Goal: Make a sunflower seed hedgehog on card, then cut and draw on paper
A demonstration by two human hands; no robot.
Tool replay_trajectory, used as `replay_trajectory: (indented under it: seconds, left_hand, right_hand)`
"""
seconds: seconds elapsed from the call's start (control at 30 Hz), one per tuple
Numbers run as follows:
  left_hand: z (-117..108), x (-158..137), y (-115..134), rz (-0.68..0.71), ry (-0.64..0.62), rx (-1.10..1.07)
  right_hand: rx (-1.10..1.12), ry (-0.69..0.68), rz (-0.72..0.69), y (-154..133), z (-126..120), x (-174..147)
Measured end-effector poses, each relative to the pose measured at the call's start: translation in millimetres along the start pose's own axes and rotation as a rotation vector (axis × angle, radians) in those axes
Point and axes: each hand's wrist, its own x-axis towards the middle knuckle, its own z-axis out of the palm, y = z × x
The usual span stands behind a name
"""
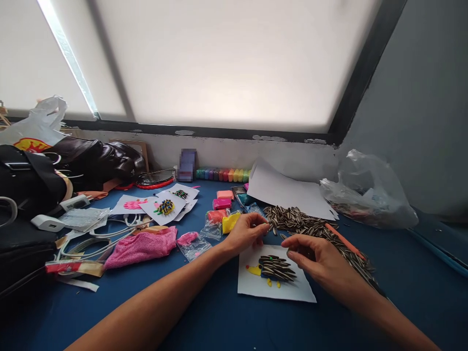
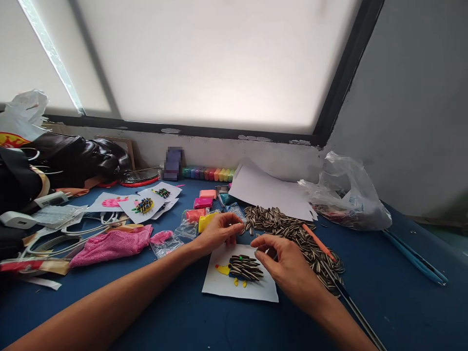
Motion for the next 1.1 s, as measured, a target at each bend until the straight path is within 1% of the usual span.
replay_trajectory:
  seconds: [0.1,0.2,0.3,0.47,0.57,0.73,0.9,1.1]
  left_hand:
    - [-1,0,0,0.008,-0.013,0.002]
    - [-1,0,0,0.004,-0.009,0.006]
    - [-2,0,-1,0.002,-0.014,0.006]
    - [-2,2,-2,0.003,-0.022,-0.003]
    - [-1,1,-1,0.001,-0.020,-0.003]
    - [-1,0,0,-0.013,-0.022,0.000]
    - [-2,1,-3,0.004,-0.028,-0.001]
    - [0,0,1,-0.028,-0.022,0.005]
  right_hand:
    - [-0.003,-0.020,0.014,-3,0,-1]
    - [-0.018,0.000,-0.007,-5,-1,-1]
    - [-0.039,0.013,-0.021,-1,-1,0]
    - [-0.082,0.023,0.013,7,0,1]
    - [-0.088,0.013,-0.009,6,1,1]
    - [-0.078,0.044,-0.030,4,-1,1]
    - [-0.072,0.015,0.024,6,-1,2]
    - [-0.084,-0.016,0.037,3,-4,2]
